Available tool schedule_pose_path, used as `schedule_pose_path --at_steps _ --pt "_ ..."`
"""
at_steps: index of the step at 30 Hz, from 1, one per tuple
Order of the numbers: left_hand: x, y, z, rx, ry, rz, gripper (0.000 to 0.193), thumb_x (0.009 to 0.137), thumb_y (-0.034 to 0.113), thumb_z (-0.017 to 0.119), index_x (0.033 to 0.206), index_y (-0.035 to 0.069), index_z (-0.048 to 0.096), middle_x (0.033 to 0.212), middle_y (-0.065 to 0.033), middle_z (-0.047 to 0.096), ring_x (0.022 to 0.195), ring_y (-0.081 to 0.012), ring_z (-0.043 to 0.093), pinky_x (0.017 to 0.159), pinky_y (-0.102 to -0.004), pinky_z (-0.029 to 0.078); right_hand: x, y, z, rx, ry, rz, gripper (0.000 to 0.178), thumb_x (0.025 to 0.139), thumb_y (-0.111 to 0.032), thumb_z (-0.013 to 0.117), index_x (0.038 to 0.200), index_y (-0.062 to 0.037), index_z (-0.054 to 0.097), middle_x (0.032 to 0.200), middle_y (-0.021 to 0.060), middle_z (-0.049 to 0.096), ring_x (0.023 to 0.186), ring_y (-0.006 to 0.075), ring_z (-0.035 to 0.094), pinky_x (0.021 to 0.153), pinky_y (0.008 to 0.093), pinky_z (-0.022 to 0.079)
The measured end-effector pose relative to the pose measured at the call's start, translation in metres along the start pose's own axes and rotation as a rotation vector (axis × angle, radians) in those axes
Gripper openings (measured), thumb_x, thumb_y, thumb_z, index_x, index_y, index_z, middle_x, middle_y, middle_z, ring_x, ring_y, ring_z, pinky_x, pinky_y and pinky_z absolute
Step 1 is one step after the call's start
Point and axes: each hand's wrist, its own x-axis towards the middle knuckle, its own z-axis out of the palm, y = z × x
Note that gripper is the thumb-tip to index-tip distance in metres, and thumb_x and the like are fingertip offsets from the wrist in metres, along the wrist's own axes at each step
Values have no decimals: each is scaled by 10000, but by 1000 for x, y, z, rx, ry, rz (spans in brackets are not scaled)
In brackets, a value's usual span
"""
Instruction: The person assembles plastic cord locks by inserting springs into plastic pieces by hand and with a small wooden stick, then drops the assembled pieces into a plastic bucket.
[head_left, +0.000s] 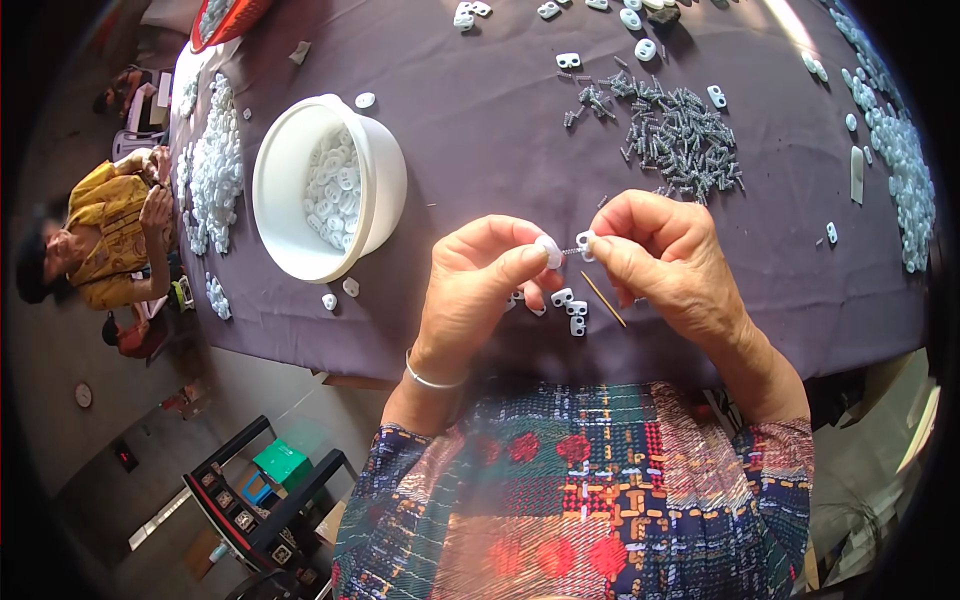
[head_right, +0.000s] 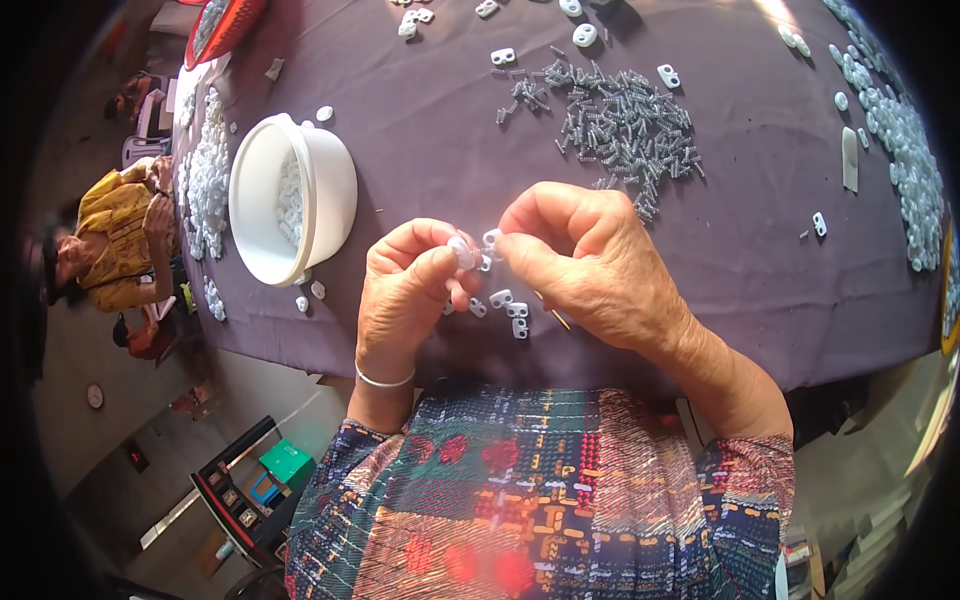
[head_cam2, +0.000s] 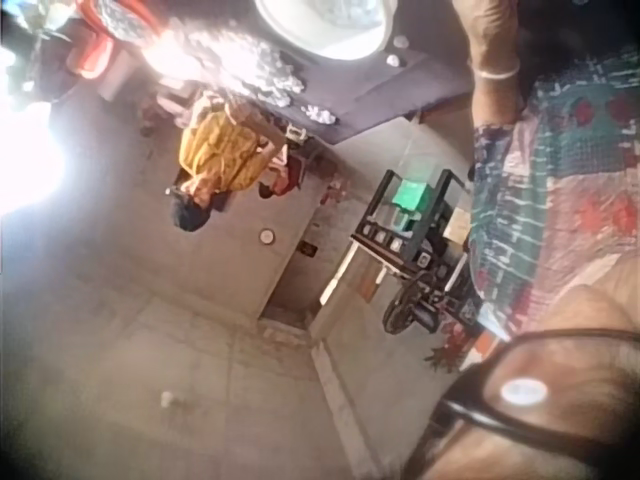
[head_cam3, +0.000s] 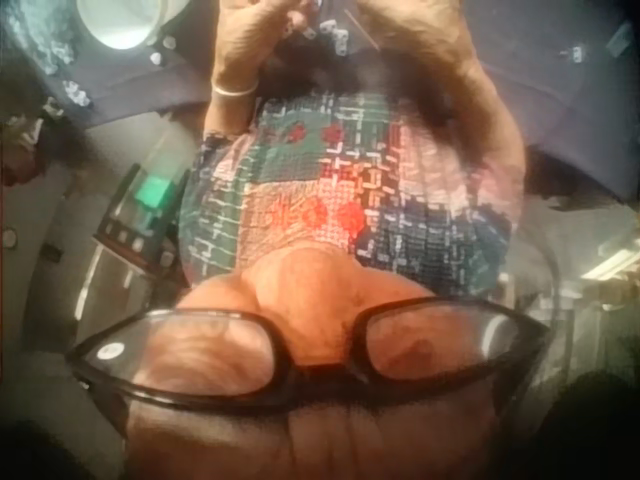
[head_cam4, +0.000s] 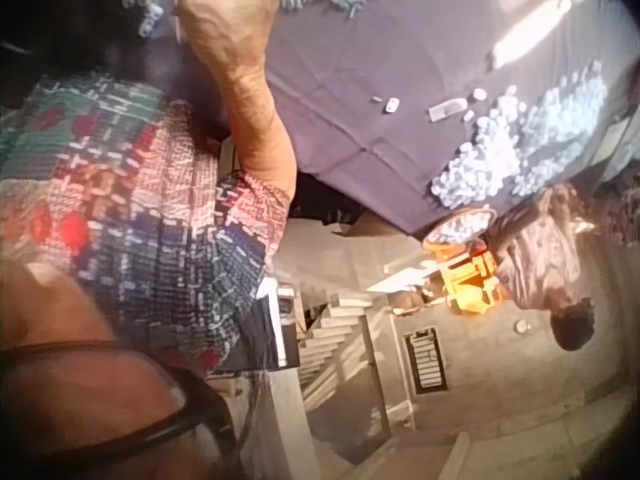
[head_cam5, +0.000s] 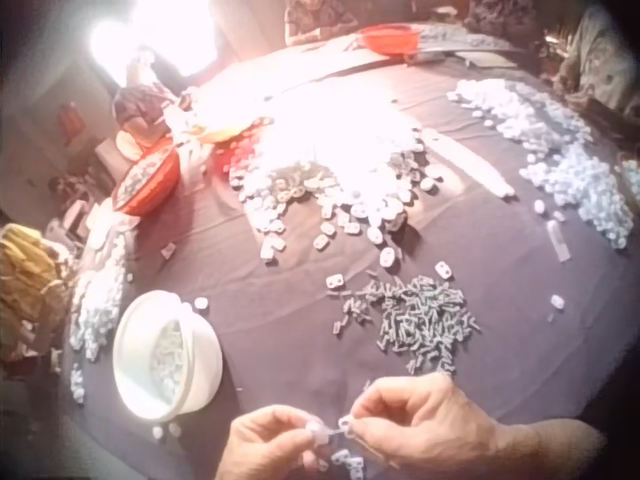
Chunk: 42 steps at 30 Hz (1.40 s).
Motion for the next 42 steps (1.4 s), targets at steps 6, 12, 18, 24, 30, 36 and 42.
schedule_pose_path --at_steps 6,12,18,24,30,36,42 --pt "1 -3 1 19 -10 3 138 803 79 654 888 -14 598 795 -93 637 676 -160 634 501 -218 489 -1 2 -1 -21 -7 11 127 846 -124 606 816 -2 584 617 -22 531 512 32 485 446 179 397" --pt "-1 -3 2 52 12 11 135 817 89 639 885 -14 582 826 -119 614 666 -145 614 490 -197 507 -1 0 -1 -18 -14 4 120 848 -117 598 814 -3 582 621 -17 544 505 34 498 444 182 404" --pt "-2 -5 3 55 10 27 123 818 77 634 881 -16 585 823 -119 617 658 -146 615 494 -198 500 -1 3 0 -16 -26 -5 114 850 -113 594 812 -6 582 626 -17 551 507 33 505 441 178 400" --pt "-3 -4 7 129 55 66 108 813 57 634 870 -25 592 822 -123 628 652 -142 617 498 -197 499 -2 6 0 -71 -4 -88 109 858 -107 585 812 -8 576 625 -24 544 515 21 492 441 173 378" --pt "-6 -5 10 165 83 68 111 808 52 639 866 -30 593 821 -121 637 637 -139 613 501 -199 495 -4 6 3 -106 -3 -102 106 864 -98 579 815 -3 575 633 -38 537 528 5 465 445 174 348" --pt "-5 -8 11 149 92 83 105 804 45 642 857 -35 599 806 -116 639 622 -128 601 503 -210 487 -4 8 3 -178 20 -149 99 861 -84 575 816 4 579 619 -43 533 538 0 447 456 182 339" --pt "-8 -5 20 230 147 76 87 798 34 643 839 -33 605 783 -108 637 605 -117 587 511 -212 483 -4 13 3 -255 47 -232 94 844 -67 586 792 11 583 590 -30 530 528 6 443 451 193 333"
